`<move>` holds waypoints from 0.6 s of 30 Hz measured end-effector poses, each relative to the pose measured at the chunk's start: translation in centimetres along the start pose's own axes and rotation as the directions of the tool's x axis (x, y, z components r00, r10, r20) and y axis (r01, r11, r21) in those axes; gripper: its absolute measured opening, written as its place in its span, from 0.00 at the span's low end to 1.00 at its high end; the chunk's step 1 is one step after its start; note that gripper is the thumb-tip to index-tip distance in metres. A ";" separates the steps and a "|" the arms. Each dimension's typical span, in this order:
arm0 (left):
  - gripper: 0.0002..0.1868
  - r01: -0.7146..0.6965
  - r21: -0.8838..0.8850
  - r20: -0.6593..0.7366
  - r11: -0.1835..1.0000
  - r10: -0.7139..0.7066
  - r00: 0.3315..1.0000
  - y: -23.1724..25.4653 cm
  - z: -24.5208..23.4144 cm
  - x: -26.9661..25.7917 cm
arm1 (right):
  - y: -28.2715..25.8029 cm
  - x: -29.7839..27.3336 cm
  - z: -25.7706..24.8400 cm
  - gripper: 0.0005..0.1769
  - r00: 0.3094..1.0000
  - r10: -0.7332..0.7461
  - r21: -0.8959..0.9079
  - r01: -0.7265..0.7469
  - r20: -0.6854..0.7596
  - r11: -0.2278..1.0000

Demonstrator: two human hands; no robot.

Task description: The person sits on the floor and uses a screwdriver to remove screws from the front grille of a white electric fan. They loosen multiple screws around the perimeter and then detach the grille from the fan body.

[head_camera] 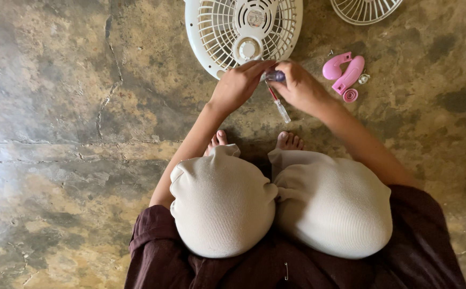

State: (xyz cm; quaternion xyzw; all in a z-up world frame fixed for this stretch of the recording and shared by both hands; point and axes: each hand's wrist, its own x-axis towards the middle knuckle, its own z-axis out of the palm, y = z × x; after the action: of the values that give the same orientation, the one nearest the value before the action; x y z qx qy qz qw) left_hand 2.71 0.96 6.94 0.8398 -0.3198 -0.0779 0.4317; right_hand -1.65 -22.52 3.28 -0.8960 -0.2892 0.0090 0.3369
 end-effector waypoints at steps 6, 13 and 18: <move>0.24 -0.224 -0.109 -0.038 0.969 0.221 0.975 1.3 -1.4 0.7 | -2.9 -1.0 1.5 0.30 0.966 0.088 0.004 -0.089 -0.244 0.996; 0.29 -0.131 -0.173 0.197 0.976 0.165 0.966 2.4 -2.6 1.4 | -1.7 -1.6 5.3 0.25 0.925 0.239 -0.026 -0.257 -0.297 0.966; 0.22 -0.247 -0.084 0.015 0.965 0.249 0.968 2.1 -1.6 0.9 | -2.7 -1.3 4.1 0.22 0.937 0.287 -0.074 -0.307 -0.200 0.949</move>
State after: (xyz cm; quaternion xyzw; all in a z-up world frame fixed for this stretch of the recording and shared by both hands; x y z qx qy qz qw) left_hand 3.06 0.63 9.64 0.7739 -0.4242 -0.0471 0.4679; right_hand -4.97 -19.10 1.56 -0.9426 -0.1177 -0.0393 0.3099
